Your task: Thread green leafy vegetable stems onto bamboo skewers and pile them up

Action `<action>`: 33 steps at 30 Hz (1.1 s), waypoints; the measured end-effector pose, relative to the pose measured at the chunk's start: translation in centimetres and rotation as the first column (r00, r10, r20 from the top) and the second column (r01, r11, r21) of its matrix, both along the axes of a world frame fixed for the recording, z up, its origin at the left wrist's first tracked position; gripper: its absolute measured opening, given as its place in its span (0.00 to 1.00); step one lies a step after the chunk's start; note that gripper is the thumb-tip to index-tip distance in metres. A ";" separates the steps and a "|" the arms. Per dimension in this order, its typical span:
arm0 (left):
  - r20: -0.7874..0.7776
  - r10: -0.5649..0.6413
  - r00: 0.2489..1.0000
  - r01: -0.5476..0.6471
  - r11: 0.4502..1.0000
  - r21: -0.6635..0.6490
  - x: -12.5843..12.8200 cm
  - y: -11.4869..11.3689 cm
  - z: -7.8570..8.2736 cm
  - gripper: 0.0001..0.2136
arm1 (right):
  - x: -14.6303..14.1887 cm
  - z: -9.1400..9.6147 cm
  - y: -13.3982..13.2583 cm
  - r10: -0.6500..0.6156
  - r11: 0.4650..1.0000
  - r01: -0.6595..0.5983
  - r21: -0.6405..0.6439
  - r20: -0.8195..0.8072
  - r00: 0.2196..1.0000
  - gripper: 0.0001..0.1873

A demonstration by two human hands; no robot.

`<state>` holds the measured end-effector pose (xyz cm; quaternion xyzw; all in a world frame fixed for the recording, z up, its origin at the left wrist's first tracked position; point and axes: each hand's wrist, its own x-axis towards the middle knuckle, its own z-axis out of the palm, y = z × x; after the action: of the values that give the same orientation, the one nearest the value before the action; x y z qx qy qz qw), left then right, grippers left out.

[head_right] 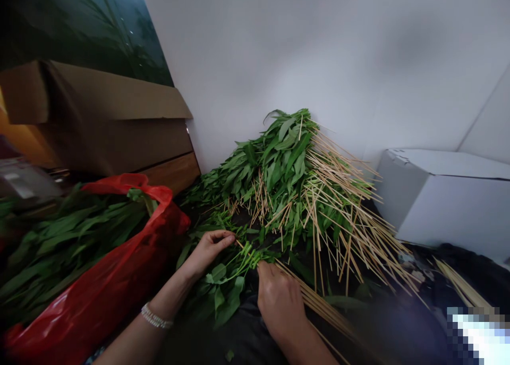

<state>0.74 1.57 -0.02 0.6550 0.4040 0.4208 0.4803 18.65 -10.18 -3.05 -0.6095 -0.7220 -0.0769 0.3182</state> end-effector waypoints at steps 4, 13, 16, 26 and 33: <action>0.061 -0.081 0.995 0.085 0.994 -0.062 -0.2 0.1 -0.4 0.12 | -0.1 -0.1 0.0 0.014 1.000 -0.013 0.009 -0.005 1.000 0.13; 0.150 -0.204 0.967 0.232 0.952 -0.201 -0.4 0.3 -1.6 0.11 | -0.3 -0.2 0.0 0.062 0.998 -0.061 0.029 -0.036 0.997 0.14; 0.080 -0.210 0.974 0.222 0.956 -0.192 -0.1 0.2 -1.5 0.13 | -0.4 -0.2 0.0 0.054 0.998 -0.053 0.038 -0.027 0.998 0.14; 0.174 0.009 0.985 0.014 0.992 -0.129 -0.6 0.2 0.9 0.29 | -1.4 0.8 -1.5 0.227 0.939 -0.281 0.199 0.257 0.940 0.12; -0.245 -0.176 0.953 0.223 0.958 0.179 0.3 -0.5 -0.4 0.11 | -2.3 0.6 -2.1 0.395 0.847 -0.499 0.183 0.410 0.822 0.16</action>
<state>1.08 1.07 -0.40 0.7822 0.3422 0.3318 0.4011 16.38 -12.27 -2.44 -0.3450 -0.8726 -0.2108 0.2741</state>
